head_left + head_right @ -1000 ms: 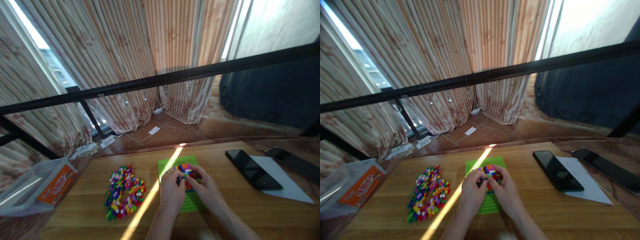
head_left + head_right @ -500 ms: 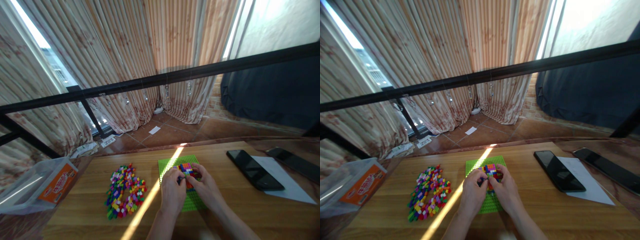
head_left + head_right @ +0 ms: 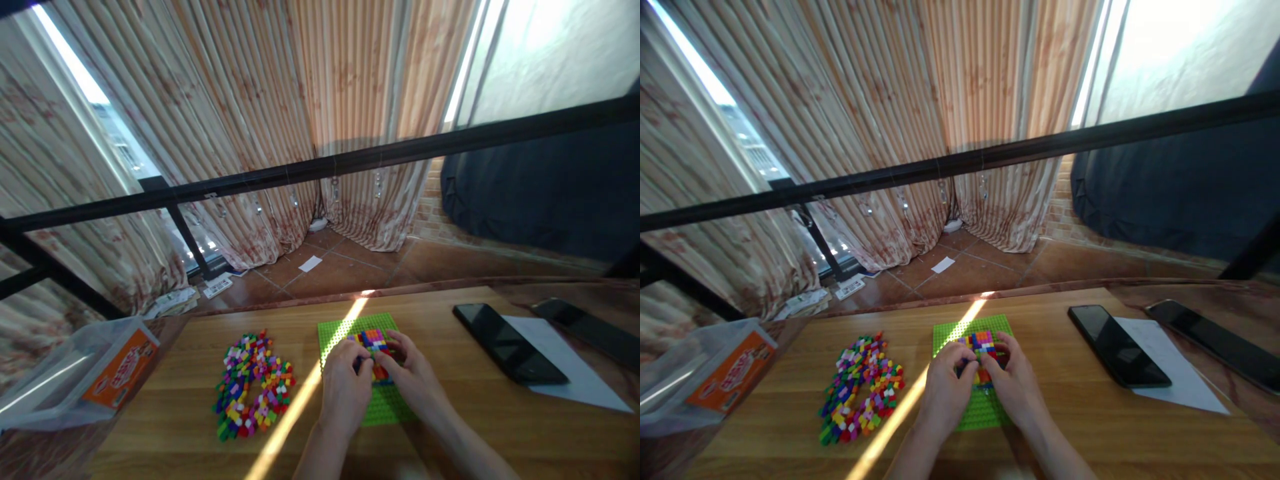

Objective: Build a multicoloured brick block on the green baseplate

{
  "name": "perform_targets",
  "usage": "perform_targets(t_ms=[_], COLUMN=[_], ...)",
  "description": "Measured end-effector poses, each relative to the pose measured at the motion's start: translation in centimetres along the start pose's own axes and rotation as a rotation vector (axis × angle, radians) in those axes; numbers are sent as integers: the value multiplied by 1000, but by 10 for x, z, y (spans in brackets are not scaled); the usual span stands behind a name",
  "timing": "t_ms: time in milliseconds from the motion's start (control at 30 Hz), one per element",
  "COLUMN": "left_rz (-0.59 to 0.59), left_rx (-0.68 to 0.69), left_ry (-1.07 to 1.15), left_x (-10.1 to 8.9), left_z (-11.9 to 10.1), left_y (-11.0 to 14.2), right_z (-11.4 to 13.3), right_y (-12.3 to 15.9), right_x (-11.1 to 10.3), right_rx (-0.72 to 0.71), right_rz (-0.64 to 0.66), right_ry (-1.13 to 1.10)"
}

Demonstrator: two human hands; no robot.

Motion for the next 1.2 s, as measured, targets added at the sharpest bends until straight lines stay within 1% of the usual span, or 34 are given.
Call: perform_targets(t_ms=[100, 167, 233, 300, 333, 433, 533, 600, 700, 867, 933, 1067, 1200], left_rz=[-5, -27, -63, -119, -119, -10, 16, 31, 102, 237, 279, 284, 267], left_rx=[5, -27, -81, -175, -214, -296, -363, -372, -332, -223, -212, -215, -149], left_ry=[27, 13, -13, -55, -103, -266, -357, -386, -426, -476, -509, -571, -501], left_x=[-13, -27, -44, -63, -73, -98, -120, -127, -127, -114, -109, -106, -104], left_z=[3, 9, 19, 33, 40, 60, 75, 80, 82, 75, 73, 72, 69], left_y=[0, -1, -2, -3, -4, -2, 5, 10, 15, 18, 19, 20, 15], right_z=[3, 7, 11, 13, 13, 11, 6, 3, 1, 0, 1, 3, 6], right_y=[-2, -4, -4, -4, -4, -3, -4, -5, -5, -6, -6, -5, -5], right_x=[-5, -10, -12, -13, -12, -11, -11, -12, -12, -10, -10, -10, -10], right_rx=[38, 57, 69, 73, 70, 40, 30, 42, 41, 28, 27, 21, 0], right_rz=[-37, -72, -85, -74, -66, -43, -24, -14, 11, 11, 16, 9, -5], right_ry=[-138, -166, -161, -150, -144, -122, -99, -80, -50, -24, -12, 3, -11])
Point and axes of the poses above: each hand's wrist, its own y-axis away from the middle knuckle, its own x-axis out of the palm, z = x × y, the point moved 3 cm from there along -y, towards the middle knuckle, and after that the axes turned 5 degrees about z, right-handed, at the moved point
